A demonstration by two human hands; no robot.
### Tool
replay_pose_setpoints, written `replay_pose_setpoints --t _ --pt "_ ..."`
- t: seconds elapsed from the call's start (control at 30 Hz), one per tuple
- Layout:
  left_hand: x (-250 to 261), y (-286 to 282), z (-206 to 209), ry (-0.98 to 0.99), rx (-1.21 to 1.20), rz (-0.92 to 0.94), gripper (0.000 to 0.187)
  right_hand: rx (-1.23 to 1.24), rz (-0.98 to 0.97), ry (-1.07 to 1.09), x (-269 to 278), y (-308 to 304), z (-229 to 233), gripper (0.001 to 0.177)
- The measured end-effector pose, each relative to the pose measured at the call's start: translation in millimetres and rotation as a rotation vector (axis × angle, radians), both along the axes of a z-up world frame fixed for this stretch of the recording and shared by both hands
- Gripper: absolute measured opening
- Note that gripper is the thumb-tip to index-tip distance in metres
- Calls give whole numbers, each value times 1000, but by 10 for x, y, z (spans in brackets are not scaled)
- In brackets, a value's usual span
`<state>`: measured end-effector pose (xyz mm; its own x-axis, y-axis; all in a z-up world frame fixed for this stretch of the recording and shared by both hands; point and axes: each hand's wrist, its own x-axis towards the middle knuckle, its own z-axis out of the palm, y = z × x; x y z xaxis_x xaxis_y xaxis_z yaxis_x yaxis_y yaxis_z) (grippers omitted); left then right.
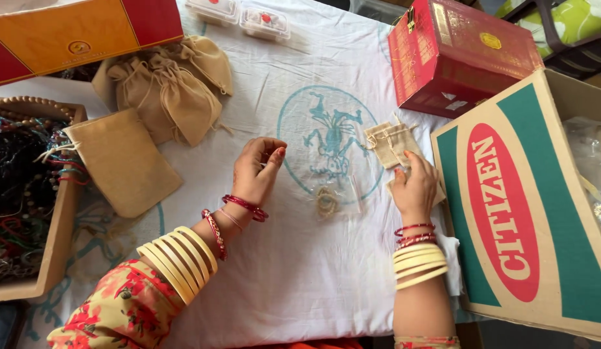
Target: The recorder is cleaning a necklace with a cloth and then placing it into a small cloth pouch.
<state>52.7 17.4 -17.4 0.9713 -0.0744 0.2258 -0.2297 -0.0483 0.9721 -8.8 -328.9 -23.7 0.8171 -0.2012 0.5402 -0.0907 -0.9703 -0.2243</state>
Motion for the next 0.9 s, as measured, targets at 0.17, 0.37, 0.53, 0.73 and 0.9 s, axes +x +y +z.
replay_pose_setpoints --t 0.17,0.37,0.53,0.73,0.9 --pt "-37 -68 -105 128 -94 -85 16 -3 -15 51 96 -147 -119 42" --pt "-67 -119 -240 188 -160 -192 15 128 -136 -64 47 -53 -18 15" --pt "-227 -118 51 354 -220 -508 24 318 267 -333 -220 983 488 7" --pt "-189 -254 -315 359 -616 -558 27 -234 791 -198 -401 1648 666 9" --pt "-350 -93 171 -216 86 -231 25 -39 657 -323 -396 1475 587 24"
